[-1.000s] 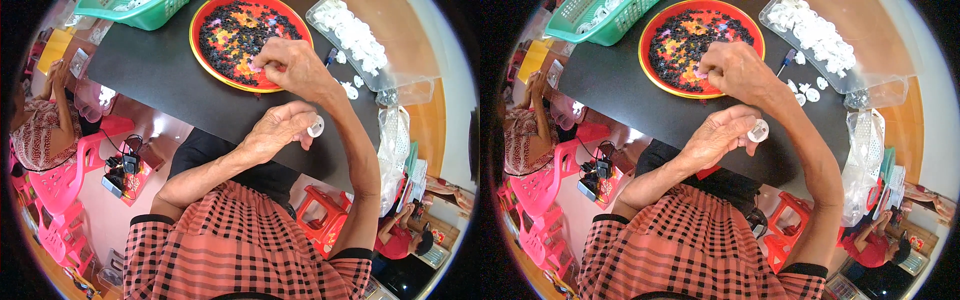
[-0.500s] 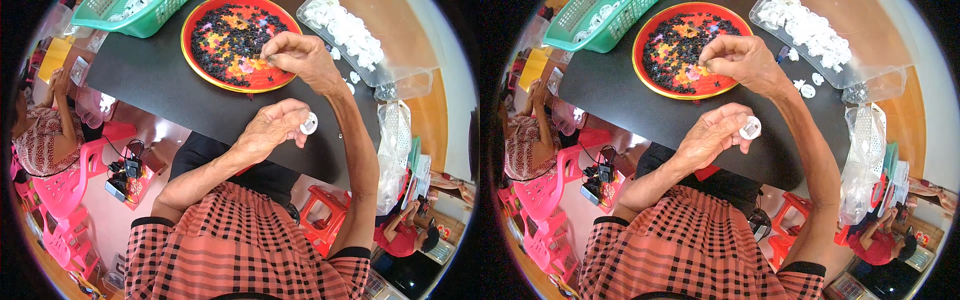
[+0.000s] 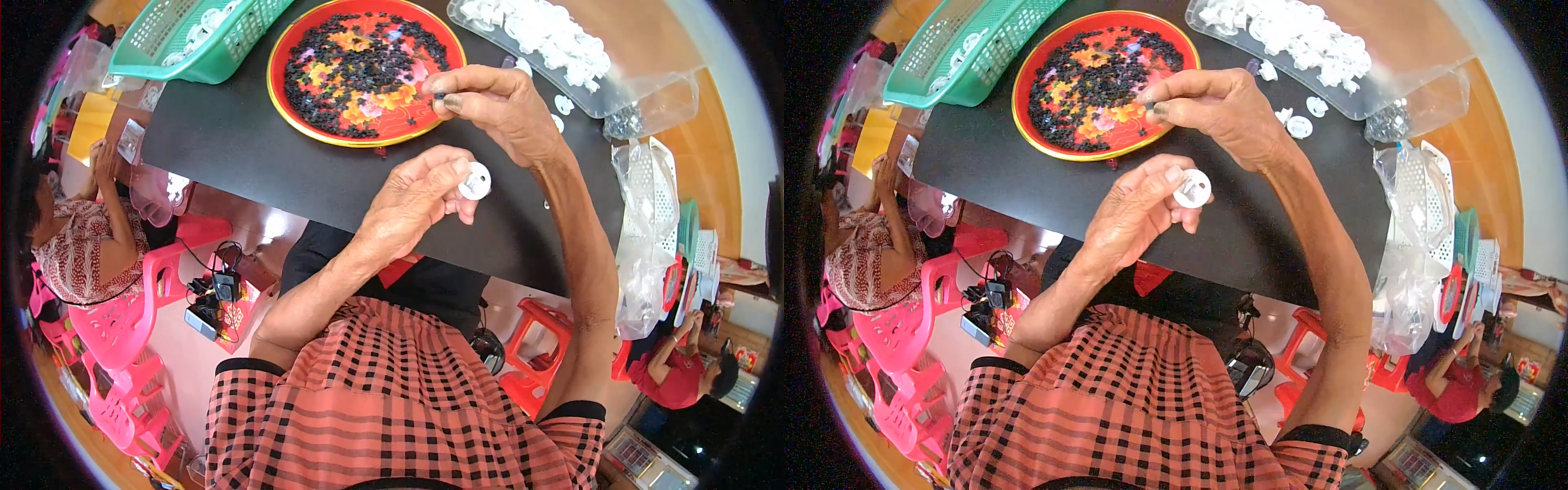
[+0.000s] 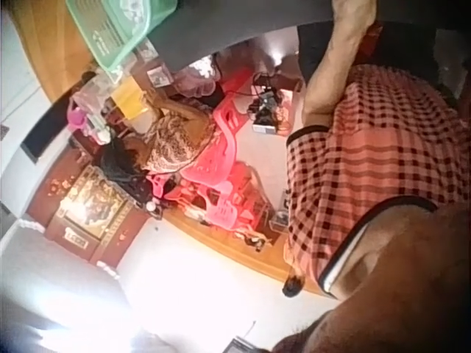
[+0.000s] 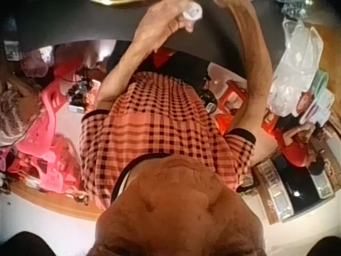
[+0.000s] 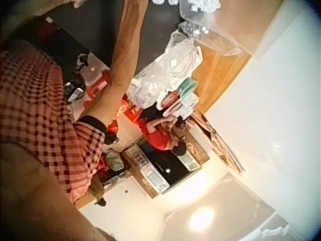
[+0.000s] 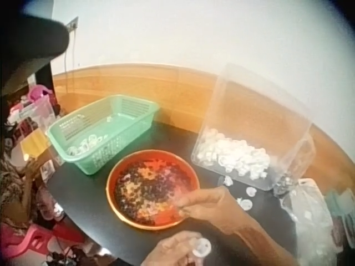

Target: The person assembles small plastic and metal components into a white circular plastic housing unit at a table, using a screwdriver to secure the parts.

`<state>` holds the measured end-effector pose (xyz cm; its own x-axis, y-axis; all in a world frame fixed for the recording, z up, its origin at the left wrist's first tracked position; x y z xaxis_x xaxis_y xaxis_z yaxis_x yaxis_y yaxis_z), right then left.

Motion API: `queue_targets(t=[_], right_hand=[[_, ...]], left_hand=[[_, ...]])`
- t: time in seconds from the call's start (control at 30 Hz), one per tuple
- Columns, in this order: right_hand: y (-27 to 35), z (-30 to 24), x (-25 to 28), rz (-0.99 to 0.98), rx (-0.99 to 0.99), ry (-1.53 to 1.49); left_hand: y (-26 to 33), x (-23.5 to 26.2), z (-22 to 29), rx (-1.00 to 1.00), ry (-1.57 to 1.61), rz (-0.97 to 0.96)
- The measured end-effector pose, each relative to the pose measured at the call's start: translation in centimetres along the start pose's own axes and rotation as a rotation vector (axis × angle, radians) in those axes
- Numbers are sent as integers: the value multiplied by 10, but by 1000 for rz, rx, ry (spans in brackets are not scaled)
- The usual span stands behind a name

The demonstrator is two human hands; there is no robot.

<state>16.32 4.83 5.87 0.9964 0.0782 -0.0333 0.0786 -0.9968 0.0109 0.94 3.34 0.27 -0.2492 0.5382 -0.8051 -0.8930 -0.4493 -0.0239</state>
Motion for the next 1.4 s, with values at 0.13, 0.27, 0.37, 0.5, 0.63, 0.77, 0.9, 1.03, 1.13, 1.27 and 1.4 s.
queue_targets(t=[0.13, 0.27, 0.37, 0.5, 0.63, 0.77, 0.9, 1.03, 1.13, 1.27, 1.4], right_hand=[[15, 1, 4, 16, 33, -43], [32, 4, 8, 28, 32, -101], [45, 2, 7, 49, 19, -128], [56, 8, 9, 37, 68, -229], [65, 14, 12, 47, 75, -311], [72, 23, 17, 65, 80, -348], [80, 27, 22, 73, 89, -349], [82, 27, 22, 107, 50, -313], [82, 28, 23, 132, 53, -292], [81, 31, 21, 147, 13, -349], [81, 32, 21, 153, 0, -375]], left_hand=[[-1, -2, 1, 9, -42, 35], [-1, -4, 1, 15, -101, 66], [0, -5, 2, 0, -142, 89], [0, -5, 3, -17, -165, 79], [-1, -4, 2, -31, -189, 72], [0, -5, 3, -33, -215, 84], [-1, -7, 2, -12, -230, 83], [0, -9, 1, -22, -199, 81], [-1, -9, 1, -12, -188, 79], [-1, -7, 1, -13, -226, 87], [-2, -7, 2, 10, -211, 89]])
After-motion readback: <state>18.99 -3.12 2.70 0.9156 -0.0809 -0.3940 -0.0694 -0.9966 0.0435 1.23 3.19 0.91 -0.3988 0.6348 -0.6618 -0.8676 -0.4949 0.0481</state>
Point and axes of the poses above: each hand's wrist, its own y-axis away from the middle knuckle, its own x-axis out of the back of the hand, z = x × y, the point moved 2 cm from there along -y, towards the middle knuckle, and after that the axes turned 5 degrees about -z, right-handed, at the moved point
